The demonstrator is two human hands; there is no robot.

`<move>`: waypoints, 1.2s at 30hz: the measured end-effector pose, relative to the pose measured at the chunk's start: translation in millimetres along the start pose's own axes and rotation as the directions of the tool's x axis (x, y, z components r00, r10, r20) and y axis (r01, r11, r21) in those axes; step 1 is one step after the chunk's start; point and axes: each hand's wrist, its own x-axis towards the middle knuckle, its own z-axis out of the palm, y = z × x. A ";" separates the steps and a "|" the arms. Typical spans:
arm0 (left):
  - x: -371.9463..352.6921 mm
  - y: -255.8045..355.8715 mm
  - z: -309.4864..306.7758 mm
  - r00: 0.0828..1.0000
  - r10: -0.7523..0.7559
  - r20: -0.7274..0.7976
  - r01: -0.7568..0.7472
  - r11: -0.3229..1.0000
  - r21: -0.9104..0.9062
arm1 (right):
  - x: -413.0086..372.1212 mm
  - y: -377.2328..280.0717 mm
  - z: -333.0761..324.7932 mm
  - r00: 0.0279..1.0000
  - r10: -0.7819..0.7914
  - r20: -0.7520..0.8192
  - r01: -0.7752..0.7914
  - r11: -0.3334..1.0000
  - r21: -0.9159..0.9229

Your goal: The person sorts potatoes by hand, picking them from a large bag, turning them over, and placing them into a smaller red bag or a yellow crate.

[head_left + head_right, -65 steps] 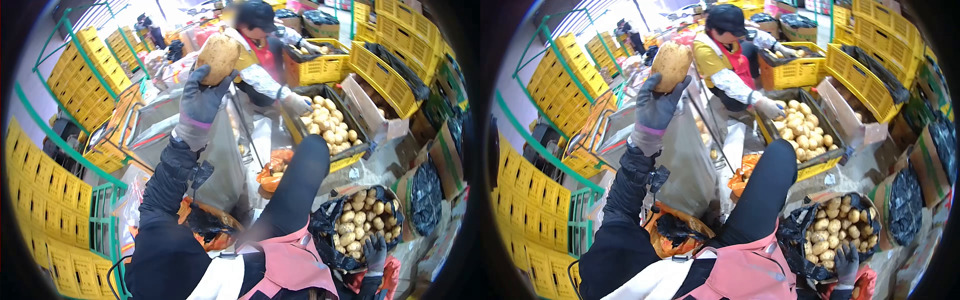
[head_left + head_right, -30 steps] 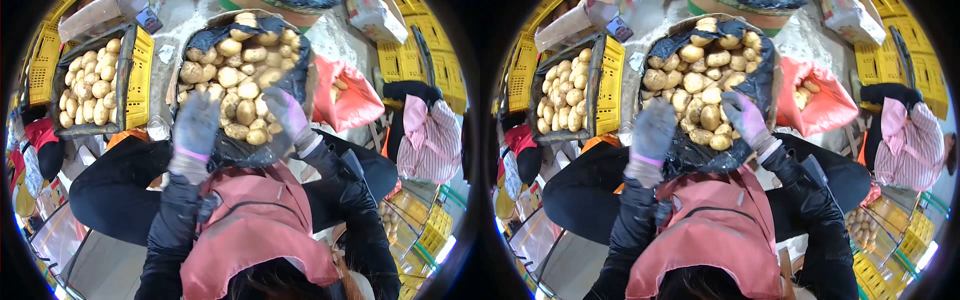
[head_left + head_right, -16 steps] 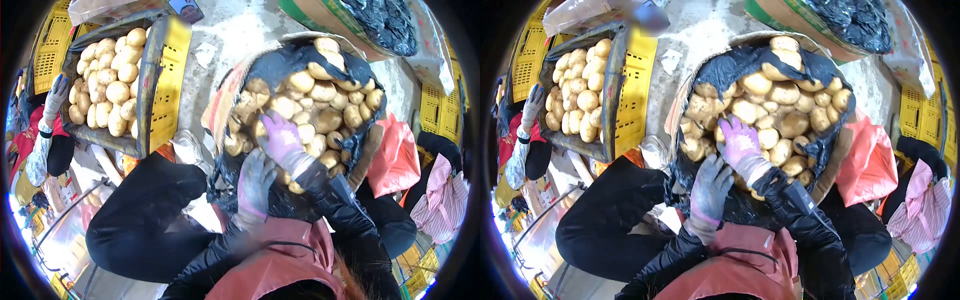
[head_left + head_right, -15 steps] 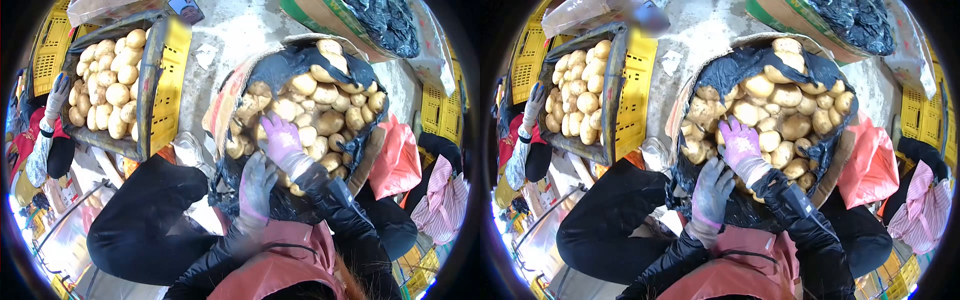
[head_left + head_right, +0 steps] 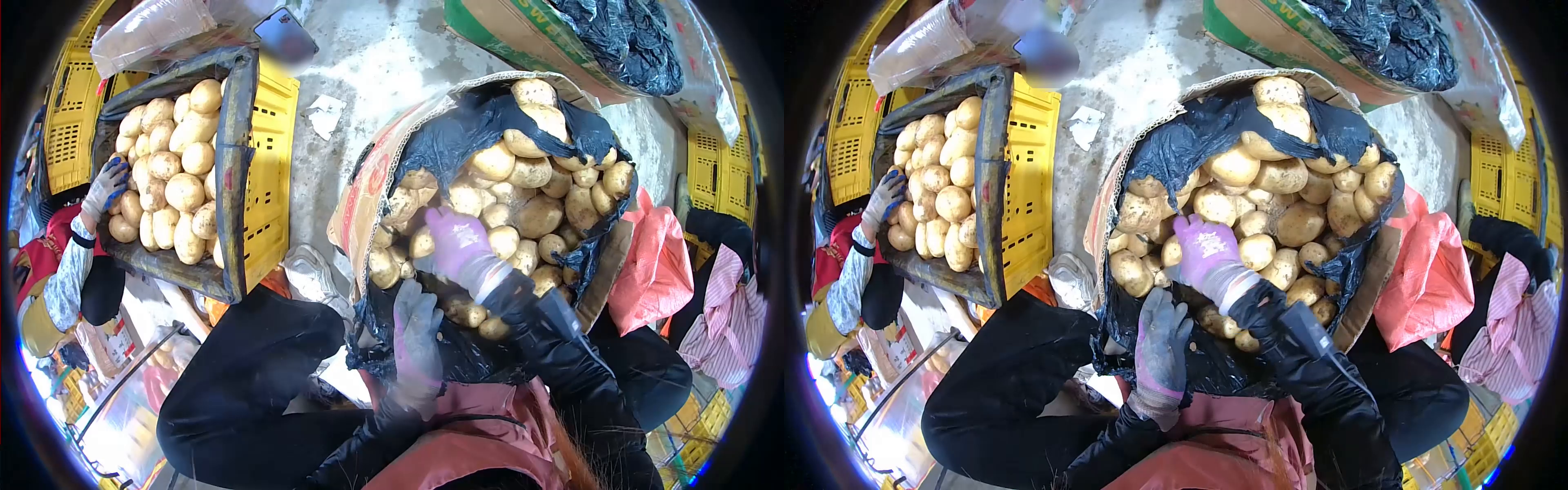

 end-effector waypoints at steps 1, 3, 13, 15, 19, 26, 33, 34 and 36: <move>-1.1 0.0 1.1 0.999 -0.011 -0.037 0.010 1.000 -0.014 | -4.3 5.1 -5.0 1.000 -0.006 -0.024 0.010 0.988 0.157; -3.0 5.5 8.0 0.997 -0.027 -0.066 0.025 0.999 -0.025 | -24.8 8.7 -12.7 0.997 -0.018 -0.078 0.045 0.933 0.358; -15.1 21.6 21.4 0.998 -0.059 -0.005 0.059 0.997 -0.048 | -129.9 1.2 -11.3 0.993 0.015 -0.115 0.104 0.318 0.943; -17.4 16.9 22.5 1.000 -0.012 0.012 0.012 1.000 -0.013 | -141.7 5.6 -12.8 0.991 0.035 -0.125 0.112 0.255 0.961; -22.0 17.4 18.9 0.999 -0.026 0.030 0.026 0.999 0.023 | -149.7 5.4 8.9 0.960 0.085 -0.267 0.243 0.221 0.944; -32.8 8.1 6.7 0.981 -0.194 0.028 0.196 0.967 -0.160 | -154.9 -6.5 38.2 0.776 0.067 -0.627 0.393 0.727 0.564; -30.3 7.0 -1.0 0.989 -0.001 0.150 0.005 1.000 -0.023 | -168.0 -17.0 33.2 0.887 0.297 -0.353 0.269 0.289 0.919; -30.0 6.3 -4.5 0.975 0.054 0.217 -0.070 0.995 0.070 | -170.8 -19.4 32.8 0.819 0.185 -0.543 0.376 0.542 0.751; -37.8 5.5 -5.6 0.985 -0.061 0.162 0.078 0.991 -0.105 | -175.0 -13.9 33.0 0.916 0.328 -0.232 0.192 0.148 0.970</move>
